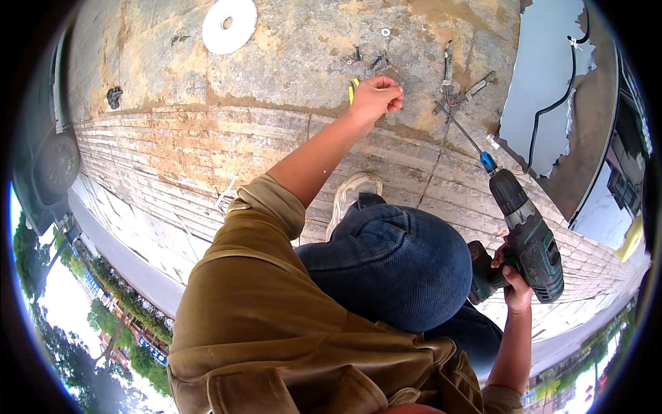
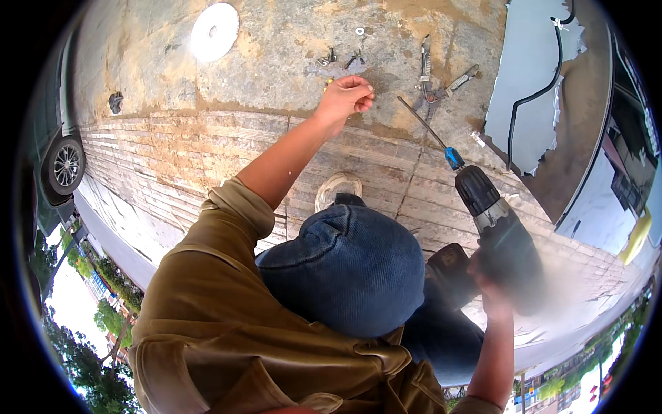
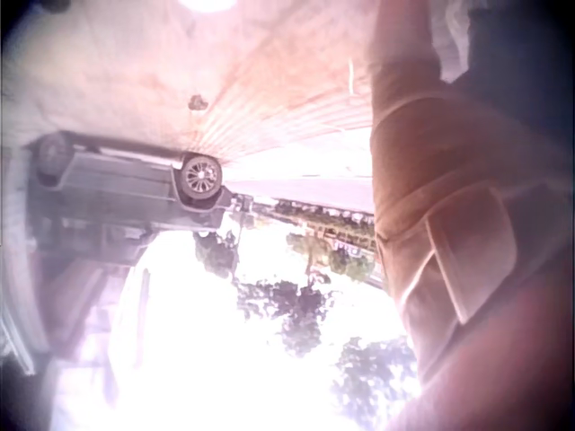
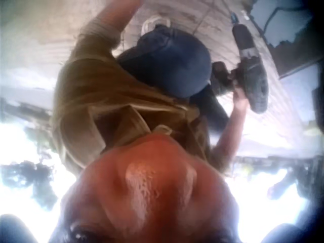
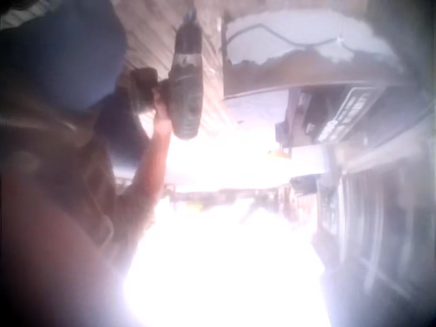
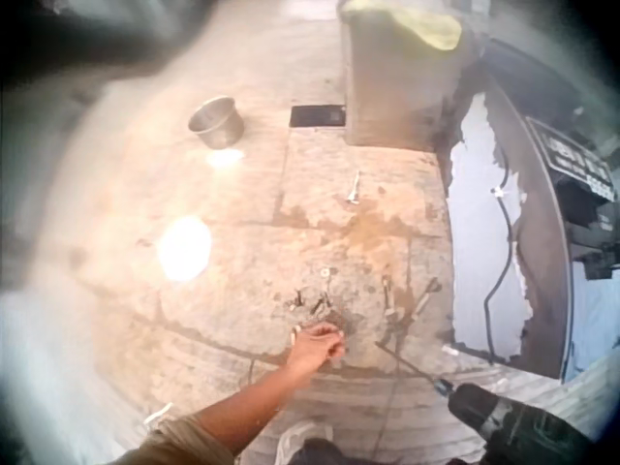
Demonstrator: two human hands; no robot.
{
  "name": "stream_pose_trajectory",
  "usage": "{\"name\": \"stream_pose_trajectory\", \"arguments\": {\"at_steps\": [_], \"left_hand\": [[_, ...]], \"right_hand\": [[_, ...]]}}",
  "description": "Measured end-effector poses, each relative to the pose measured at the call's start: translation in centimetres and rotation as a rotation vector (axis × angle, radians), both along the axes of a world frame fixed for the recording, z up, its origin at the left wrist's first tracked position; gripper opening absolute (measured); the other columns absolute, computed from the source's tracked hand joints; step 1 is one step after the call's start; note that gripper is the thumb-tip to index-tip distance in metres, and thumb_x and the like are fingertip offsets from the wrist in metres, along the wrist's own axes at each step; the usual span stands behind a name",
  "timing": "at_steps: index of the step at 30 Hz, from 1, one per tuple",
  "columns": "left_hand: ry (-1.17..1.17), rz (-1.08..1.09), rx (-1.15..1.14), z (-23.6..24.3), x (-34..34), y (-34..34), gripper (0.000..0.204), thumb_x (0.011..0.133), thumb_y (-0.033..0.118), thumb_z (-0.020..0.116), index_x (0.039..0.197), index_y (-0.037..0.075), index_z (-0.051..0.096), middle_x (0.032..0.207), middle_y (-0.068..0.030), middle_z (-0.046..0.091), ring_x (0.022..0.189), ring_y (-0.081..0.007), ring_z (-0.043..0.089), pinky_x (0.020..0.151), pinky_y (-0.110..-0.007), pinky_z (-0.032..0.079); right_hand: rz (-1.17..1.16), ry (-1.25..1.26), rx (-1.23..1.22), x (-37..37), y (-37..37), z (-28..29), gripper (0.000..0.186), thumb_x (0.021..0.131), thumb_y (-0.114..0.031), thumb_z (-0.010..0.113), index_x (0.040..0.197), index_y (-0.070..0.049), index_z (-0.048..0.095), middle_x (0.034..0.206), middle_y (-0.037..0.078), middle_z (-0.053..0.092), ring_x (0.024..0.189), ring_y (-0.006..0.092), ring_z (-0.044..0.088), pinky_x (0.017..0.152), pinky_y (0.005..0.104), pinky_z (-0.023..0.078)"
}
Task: The person kneels on the ground and uses a cordless drill to install a black circular electrical fixture into a wall cavity. They align the fixture, insert screws, and tighten them to secure the unit.
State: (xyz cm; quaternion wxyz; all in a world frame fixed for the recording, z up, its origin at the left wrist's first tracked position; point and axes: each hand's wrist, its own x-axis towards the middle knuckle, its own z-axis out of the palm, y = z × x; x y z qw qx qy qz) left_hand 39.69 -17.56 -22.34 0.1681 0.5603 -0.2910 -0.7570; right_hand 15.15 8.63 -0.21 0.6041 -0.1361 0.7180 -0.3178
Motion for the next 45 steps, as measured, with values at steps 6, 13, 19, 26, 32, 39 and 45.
{"name": "stream_pose_trajectory", "arguments": {"at_steps": [6, 13, 19, 26, 32, 39, 45], "left_hand": [[0.511, 0.219, 0.425, 0.9, 0.8, 2.9, 0.01, 0.086, 0.005, 0.057, 0.095, 0.006, 0.059, 0.083, -0.0053, 0.063, 0.068, -0.0109, 0.061, 0.065, -0.025, 0.053], [0.616, 0.246, 0.317, 1.8, 1.4, 2.2, 0.01, 0.091, 0.011, 0.057, 0.098, 0.005, 0.061, 0.089, -0.0059, 0.065, 0.077, -0.0129, 0.064, 0.071, -0.027, 0.055], [0.663, 0.389, 0.447, 3.8, 1.0, 2.6, 0.009, 0.091, 0.017, 0.059, 0.094, 0.008, 0.061, 0.092, -0.004, 0.065, 0.083, -0.0158, 0.064, 0.076, -0.029, 0.055], [0.642, 0.437, 0.441, 3.5, 0.4, 3.2, 0.01, 0.091, 0.018, 0.059, 0.093, 0.009, 0.06, 0.094, -0.0036, 0.064, 0.084, -0.0154, 0.063, 0.077, -0.03, 0.055], [0.645, 0.424, 0.415, 3.6, 0.1, 3.6, 0.011, 0.091, 0.017, 0.058, 0.096, 0.008, 0.059, 0.095, -0.0051, 0.064, 0.085, -0.0162, 0.062, 0.078, -0.032, 0.055], [0.722, 0.1, 0.384, 4.8, -0.6, 2.7, 0.02, 0.092, 0.02, 0.058, 0.105, 0.006, 0.059, 0.099, -0.0075, 0.065, 0.088, -0.0184, 0.063, 0.08, -0.034, 0.055], [-0.416, -0.761, -0.977, 0.9, 0.9, -4.1, 0.016, 0.082, 0.021, 0.067, 0.094, 0.011, 0.069, 0.095, -0.0066, 0.067, 0.084, -0.0193, 0.065, 0.076, -0.034, 0.053]], "right_hand": [[-0.013, -0.054, -0.021, 1.0, -0.3, -1.1, 0.066, 0.064, -0.028, 0.066, 0.12, 0.001, 0.048, 0.082, 0.005, 0.05, 0.075, 0.0166, 0.05, 0.073, 0.0299, 0.042], [0.066, -0.048, 0.063, 1.5, -0.1, -1.6, 0.062, 0.066, -0.027, 0.065, 0.119, 0.002, 0.049, 0.084, 0.006, 0.051, 0.077, 0.0163, 0.05, 0.074, 0.0302, 0.042], [0.047, -0.039, 0.073, 2.4, -0.9, -1.7, 0.061, 0.067, -0.025, 0.065, 0.12, 0.001, 0.049, 0.086, 0.005, 0.051, 0.078, 0.016, 0.05, 0.076, 0.03, 0.042], [0.112, -0.019, 0.091, 2.6, -0.7, -1.7, 0.056, 0.071, -0.023, 0.064, 0.12, 0.0, 0.049, 0.087, 0.004, 0.051, 0.08, 0.0154, 0.05, 0.077, 0.0292, 0.041], [0.158, 0.078, 0.093, 3.1, 0.0, -1.5, 0.053, 0.073, -0.023, 0.064, 0.119, -0.001, 0.05, 0.088, 0.003, 0.051, 0.082, 0.0151, 0.05, 0.079, 0.0288, 0.041], [0.013, -0.02, 0.013, 3.4, 0.3, -2.0, 0.061, 0.069, -0.027, 0.065, 0.12, 0.0, 0.046, 0.086, 0.006, 0.049, 0.08, 0.0163, 0.049, 0.077, 0.0297, 0.041], [-0.068, -0.023, -0.173, 3.0, -0.3, -1.5, 0.066, 0.068, -0.028, 0.065, 0.123, 0.001, 0.042, 0.084, 0.007, 0.049, 0.078, 0.0167, 0.049, 0.075, 0.03, 0.042]]}}
